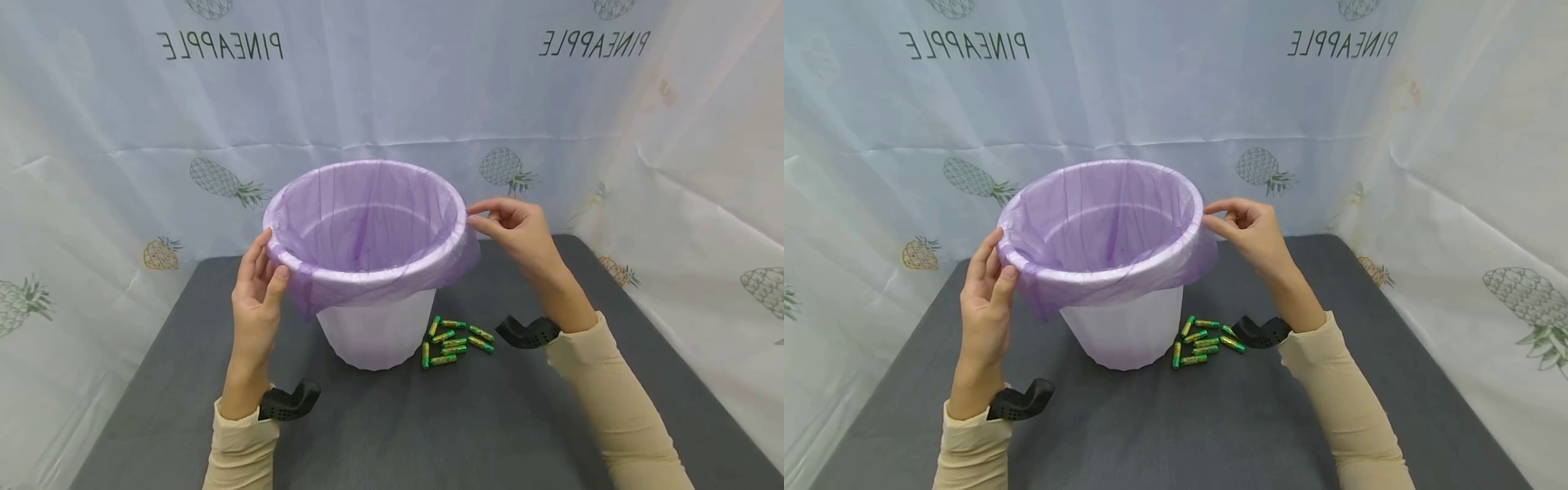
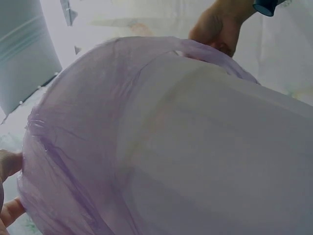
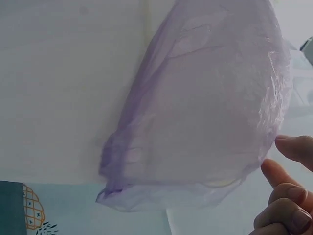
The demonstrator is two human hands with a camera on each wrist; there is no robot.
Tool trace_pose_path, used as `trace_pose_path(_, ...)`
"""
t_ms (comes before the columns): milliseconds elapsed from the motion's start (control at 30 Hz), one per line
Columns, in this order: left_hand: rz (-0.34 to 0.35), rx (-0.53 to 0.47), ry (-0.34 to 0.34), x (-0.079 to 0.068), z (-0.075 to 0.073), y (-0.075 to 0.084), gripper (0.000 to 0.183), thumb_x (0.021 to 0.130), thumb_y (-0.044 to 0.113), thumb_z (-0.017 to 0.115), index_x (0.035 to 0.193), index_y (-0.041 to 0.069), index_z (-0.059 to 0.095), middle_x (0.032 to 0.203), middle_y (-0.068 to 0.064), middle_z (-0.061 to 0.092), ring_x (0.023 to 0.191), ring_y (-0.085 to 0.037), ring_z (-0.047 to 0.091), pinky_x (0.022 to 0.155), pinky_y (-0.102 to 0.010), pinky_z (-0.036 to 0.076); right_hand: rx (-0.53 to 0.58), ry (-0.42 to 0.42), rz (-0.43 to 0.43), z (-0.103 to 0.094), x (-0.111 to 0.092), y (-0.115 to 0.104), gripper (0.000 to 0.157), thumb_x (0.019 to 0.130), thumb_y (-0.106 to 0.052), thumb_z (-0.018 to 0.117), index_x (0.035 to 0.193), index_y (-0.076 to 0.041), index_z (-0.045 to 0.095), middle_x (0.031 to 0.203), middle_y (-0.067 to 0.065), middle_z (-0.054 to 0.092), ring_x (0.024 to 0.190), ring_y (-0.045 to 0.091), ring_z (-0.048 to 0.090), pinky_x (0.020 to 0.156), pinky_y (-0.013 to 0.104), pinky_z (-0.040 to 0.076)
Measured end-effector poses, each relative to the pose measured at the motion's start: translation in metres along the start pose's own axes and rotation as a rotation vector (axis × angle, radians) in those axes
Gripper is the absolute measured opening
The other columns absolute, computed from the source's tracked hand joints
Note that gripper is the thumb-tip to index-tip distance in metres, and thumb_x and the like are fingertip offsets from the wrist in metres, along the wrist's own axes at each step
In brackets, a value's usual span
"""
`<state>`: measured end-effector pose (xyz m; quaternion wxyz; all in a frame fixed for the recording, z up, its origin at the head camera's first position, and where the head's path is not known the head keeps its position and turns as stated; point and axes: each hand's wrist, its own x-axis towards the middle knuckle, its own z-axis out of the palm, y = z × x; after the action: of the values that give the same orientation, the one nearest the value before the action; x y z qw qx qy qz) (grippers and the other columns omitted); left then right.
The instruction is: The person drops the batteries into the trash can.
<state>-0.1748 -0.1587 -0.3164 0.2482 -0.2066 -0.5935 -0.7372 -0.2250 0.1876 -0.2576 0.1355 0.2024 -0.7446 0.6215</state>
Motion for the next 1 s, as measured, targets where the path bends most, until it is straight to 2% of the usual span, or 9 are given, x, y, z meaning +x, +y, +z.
trace_pose_path(267,0.011,-0.004,-0.008,0.001,-0.001,-0.001,0.052,0.095,0.002,0.053,0.145,0.007,0.039,0.14,0.002,0.049,0.127,-0.008,0.05,0.103,-0.014,0.041,-0.069,0.033,0.026,-0.011,-0.024,0.022,0.023,0.088,-0.004,0.065,0.089,-0.025,0.073,0.06,-0.013,0.054,0.051,0.008,0.027,0.054,0.027,0.028)
trace_pose_path(333,0.007,-0.004,-0.008,0.0,-0.001,-0.001,0.052,0.095,0.002,0.053,0.145,0.008,0.039,0.14,0.002,0.049,0.127,-0.007,0.05,0.103,-0.014,0.041,-0.08,0.045,0.025,-0.013,-0.031,0.032,0.018,0.088,-0.003,0.065,0.091,-0.019,0.073,0.06,-0.014,0.055,0.05,0.007,0.027,0.052,0.027,0.028)
trace_pose_path(433,0.005,0.002,-0.007,0.0,-0.001,-0.001,0.052,0.095,0.002,0.052,0.145,0.008,0.039,0.141,0.001,0.049,0.127,-0.007,0.05,0.103,-0.014,0.041,-0.125,0.057,0.027,-0.014,-0.044,0.049,0.01,0.087,-0.002,0.065,0.095,-0.002,0.072,0.059,-0.013,0.053,0.047,0.006,0.027,0.049,0.028,0.027)
trace_pose_path(500,0.008,0.001,-0.008,0.0,0.0,-0.001,0.052,0.095,0.002,0.052,0.145,0.008,0.039,0.141,0.001,0.049,0.127,-0.008,0.05,0.103,-0.014,0.041,-0.145,0.058,0.049,-0.014,-0.052,0.061,0.015,0.087,-0.002,0.066,0.098,0.008,0.068,0.06,-0.012,0.052,0.047,0.005,0.027,0.047,0.029,0.028)
trace_pose_path(567,0.012,0.001,-0.013,0.001,0.0,-0.001,0.052,0.095,0.002,0.052,0.145,0.007,0.039,0.141,0.001,0.049,0.127,-0.008,0.05,0.103,-0.014,0.041,-0.158,0.056,0.076,-0.014,-0.06,0.072,0.02,0.087,-0.002,0.066,0.101,0.013,0.066,0.061,-0.01,0.053,0.047,0.004,0.028,0.047,0.028,0.028)
trace_pose_path(633,0.016,-0.002,-0.018,0.002,0.0,-0.001,0.052,0.095,0.003,0.052,0.145,0.007,0.039,0.141,0.001,0.049,0.128,-0.008,0.05,0.103,-0.015,0.041,-0.156,0.056,0.104,-0.014,-0.066,0.082,0.018,0.087,-0.003,0.066,0.1,0.01,0.068,0.062,-0.01,0.053,0.047,0.004,0.029,0.046,0.029,0.028)
trace_pose_path(800,0.021,-0.004,-0.016,0.002,-0.001,-0.002,0.051,0.096,0.003,0.052,0.145,0.007,0.039,0.142,0.0,0.048,0.128,-0.008,0.049,0.103,-0.014,0.041,-0.141,0.06,0.13,-0.013,-0.076,0.098,0.01,0.088,-0.004,0.066,0.096,-0.006,0.072,0.063,-0.014,0.054,0.048,0.004,0.03,0.047,0.029,0.029)
trace_pose_path(833,0.02,-0.003,-0.016,0.002,-0.001,-0.002,0.051,0.096,0.003,0.052,0.145,0.008,0.039,0.142,0.001,0.048,0.128,-0.008,0.049,0.104,-0.014,0.041,-0.142,0.057,0.129,-0.013,-0.077,0.101,0.01,0.088,-0.004,0.066,0.096,-0.006,0.072,0.063,-0.014,0.054,0.048,0.004,0.031,0.046,0.029,0.029)
trace_pose_path(1000,0.018,-0.005,-0.016,0.001,-0.001,-0.003,0.051,0.096,0.003,0.052,0.145,0.008,0.039,0.142,0.0,0.048,0.128,-0.008,0.049,0.104,-0.014,0.041,-0.169,0.007,0.098,-0.015,-0.08,0.119,0.016,0.087,0.001,0.065,0.1,0.009,0.067,0.062,-0.016,0.052,0.046,0.004,0.031,0.046,0.028,0.031)
